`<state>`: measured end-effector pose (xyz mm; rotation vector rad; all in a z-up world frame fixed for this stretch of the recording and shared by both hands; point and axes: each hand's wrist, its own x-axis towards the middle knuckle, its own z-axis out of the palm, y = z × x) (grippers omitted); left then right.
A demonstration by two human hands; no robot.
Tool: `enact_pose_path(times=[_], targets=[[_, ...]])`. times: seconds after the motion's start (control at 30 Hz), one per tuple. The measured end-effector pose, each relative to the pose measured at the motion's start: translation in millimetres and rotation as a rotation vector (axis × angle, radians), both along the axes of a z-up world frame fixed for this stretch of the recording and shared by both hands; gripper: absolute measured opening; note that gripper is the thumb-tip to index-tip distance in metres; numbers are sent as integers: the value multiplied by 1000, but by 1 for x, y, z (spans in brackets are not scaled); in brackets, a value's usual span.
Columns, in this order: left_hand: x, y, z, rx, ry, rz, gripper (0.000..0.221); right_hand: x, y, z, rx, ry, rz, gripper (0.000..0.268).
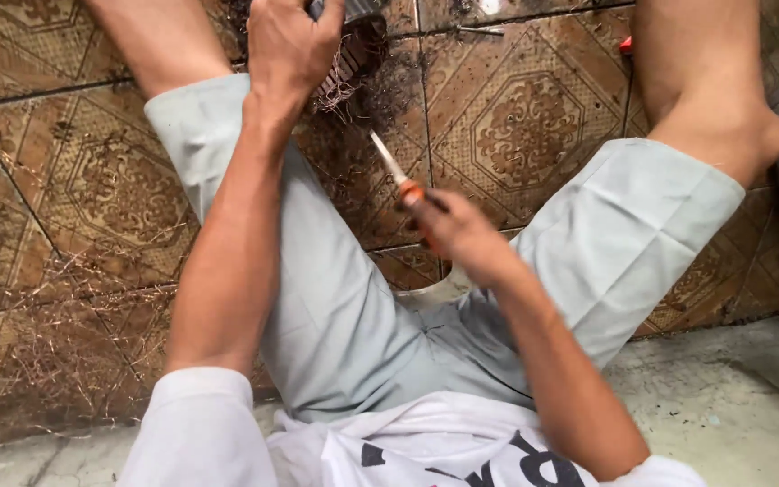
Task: Using scissors to pry and cut copper windings from a motor stator for recycling.
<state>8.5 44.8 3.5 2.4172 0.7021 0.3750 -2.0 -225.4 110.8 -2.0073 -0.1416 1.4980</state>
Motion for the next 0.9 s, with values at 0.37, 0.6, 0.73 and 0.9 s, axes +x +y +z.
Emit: enact_pose_path(times=[0.37, 0.6, 0.73, 0.9], targets=[[3, -12, 8, -144, 277, 24, 62, 60, 67, -65, 21, 638, -569, 26], [12, -19, 11, -94, 270, 34, 55, 67, 97, -54, 3, 640, -639, 25], [9, -27, 8, -62, 315, 43, 60, 51, 104, -63, 24, 541, -676, 25], [11, -44, -7, 37, 261, 42, 59, 2, 96, -80, -42, -108, -116, 34]])
